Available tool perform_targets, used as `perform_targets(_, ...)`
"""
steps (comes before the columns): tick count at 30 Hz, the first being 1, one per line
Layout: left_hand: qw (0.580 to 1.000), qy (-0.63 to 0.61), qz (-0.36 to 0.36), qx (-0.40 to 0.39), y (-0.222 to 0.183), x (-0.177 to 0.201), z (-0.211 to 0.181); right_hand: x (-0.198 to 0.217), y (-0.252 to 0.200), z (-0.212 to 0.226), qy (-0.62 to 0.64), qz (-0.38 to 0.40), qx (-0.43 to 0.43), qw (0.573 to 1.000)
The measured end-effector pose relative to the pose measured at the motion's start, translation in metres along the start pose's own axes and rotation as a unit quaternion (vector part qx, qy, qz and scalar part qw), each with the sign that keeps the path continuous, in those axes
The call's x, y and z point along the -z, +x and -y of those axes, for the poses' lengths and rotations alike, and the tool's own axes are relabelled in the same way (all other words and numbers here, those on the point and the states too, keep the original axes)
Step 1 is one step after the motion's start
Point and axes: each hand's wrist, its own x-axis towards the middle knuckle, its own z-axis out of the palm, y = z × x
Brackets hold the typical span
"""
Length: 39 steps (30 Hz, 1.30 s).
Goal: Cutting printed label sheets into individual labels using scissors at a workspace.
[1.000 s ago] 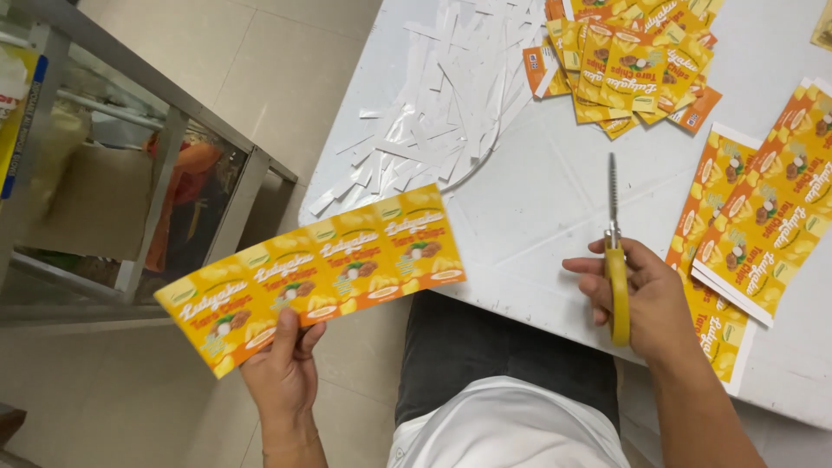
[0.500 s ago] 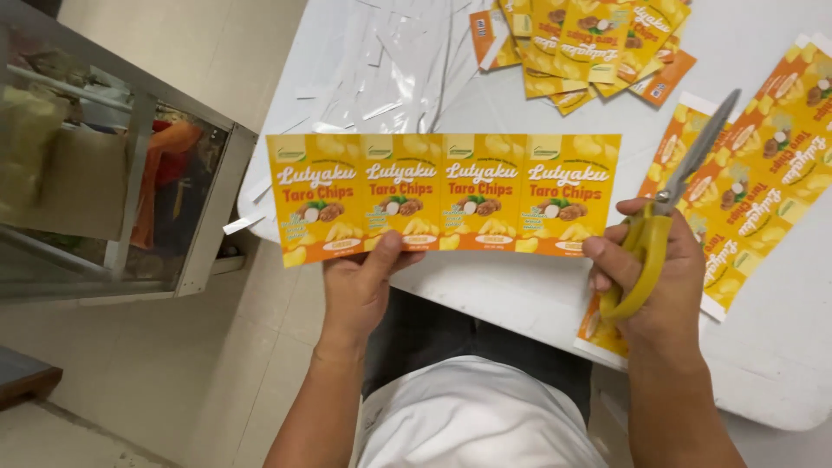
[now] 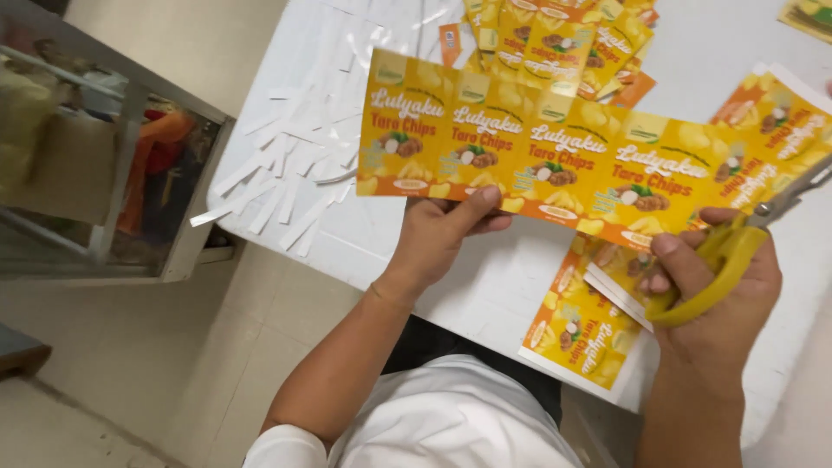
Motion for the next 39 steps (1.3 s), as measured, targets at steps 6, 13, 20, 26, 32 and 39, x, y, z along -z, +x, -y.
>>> perform_targets(6,0.989,-0.108,-0.031,-0.099,0.031,-0.010,-0.004,0.016,0.013,0.000,0.045,0.120,-0.015,0.992)
perform_targets(13,0.990,-0.079,-0.078,-0.088,0.039,-0.008,-0.058,-0.018,-0.005,-0.038,0.085,0.284,-0.072,0.952)
perform_targets(20,0.972,-0.093,-0.017,-0.213,0.066,0.014,-0.061,-0.082,-0.003,-0.020,-0.081,0.355,-0.048,0.930)
perform_targets(26,0.972,-0.067,0.041,-0.220,0.067,0.033,-0.041,-0.109,0.010,-0.022,-0.059,0.357,-0.022,0.932)
perform_targets(32,0.974,-0.052,0.036,-0.220,0.062,0.042,-0.032,-0.116,0.010,-0.022,-0.070,0.353,-0.012,0.933)
perform_targets(39,0.974,-0.050,0.042,-0.215,0.061,0.041,-0.032,-0.117,0.011,-0.029,-0.054,0.357,-0.001,0.933)
